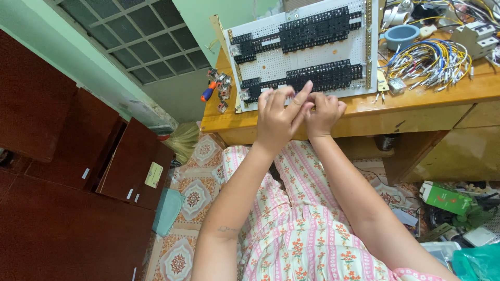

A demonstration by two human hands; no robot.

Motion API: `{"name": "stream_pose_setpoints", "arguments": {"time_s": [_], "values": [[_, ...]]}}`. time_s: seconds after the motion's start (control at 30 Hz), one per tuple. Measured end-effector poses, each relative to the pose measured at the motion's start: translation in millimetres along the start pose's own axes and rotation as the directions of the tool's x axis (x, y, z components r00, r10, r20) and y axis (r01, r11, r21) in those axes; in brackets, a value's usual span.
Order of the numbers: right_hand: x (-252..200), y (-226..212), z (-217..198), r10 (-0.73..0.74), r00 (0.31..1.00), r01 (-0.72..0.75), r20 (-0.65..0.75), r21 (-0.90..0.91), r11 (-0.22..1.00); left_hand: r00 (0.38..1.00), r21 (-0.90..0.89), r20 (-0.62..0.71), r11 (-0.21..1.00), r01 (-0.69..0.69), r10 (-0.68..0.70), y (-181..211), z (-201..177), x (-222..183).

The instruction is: A person is using a screwdriver to connect or disconnect wires from terminal blocks on an electrical control panel.

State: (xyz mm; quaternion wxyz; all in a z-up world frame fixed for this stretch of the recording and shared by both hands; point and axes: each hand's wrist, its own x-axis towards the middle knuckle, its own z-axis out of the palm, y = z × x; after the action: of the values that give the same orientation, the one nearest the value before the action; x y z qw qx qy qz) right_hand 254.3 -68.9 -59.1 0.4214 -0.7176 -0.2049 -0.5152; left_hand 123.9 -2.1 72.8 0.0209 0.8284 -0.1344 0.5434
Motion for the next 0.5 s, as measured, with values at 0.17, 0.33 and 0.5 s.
{"name": "stream_pose_setpoints", "arguments": {"time_s": [0.17,0.33,0.5], "values": [[3.1,-3.5,-3.1,-0.01,1.0,0.01,0.003,0.008,1.0,0.999,-0.046,-0.017,0.998,-0.036,0.036,-1.4,-0.4,-2.3],[-3.9,4.5,5.2,-0.022,1.0,0.021,-0.012,-0.026,0.999,1.0,0.04,-0.006,0.999,-0.003,0.003,0.8,1.8,-3.6],[-0.5,1.4,1.3,-0.022,1.0,0.022,-0.005,-0.022,1.0,1.0,-0.041,0.002,0.999,0.001,-0.001,1.6,1.4,1.1]]}}
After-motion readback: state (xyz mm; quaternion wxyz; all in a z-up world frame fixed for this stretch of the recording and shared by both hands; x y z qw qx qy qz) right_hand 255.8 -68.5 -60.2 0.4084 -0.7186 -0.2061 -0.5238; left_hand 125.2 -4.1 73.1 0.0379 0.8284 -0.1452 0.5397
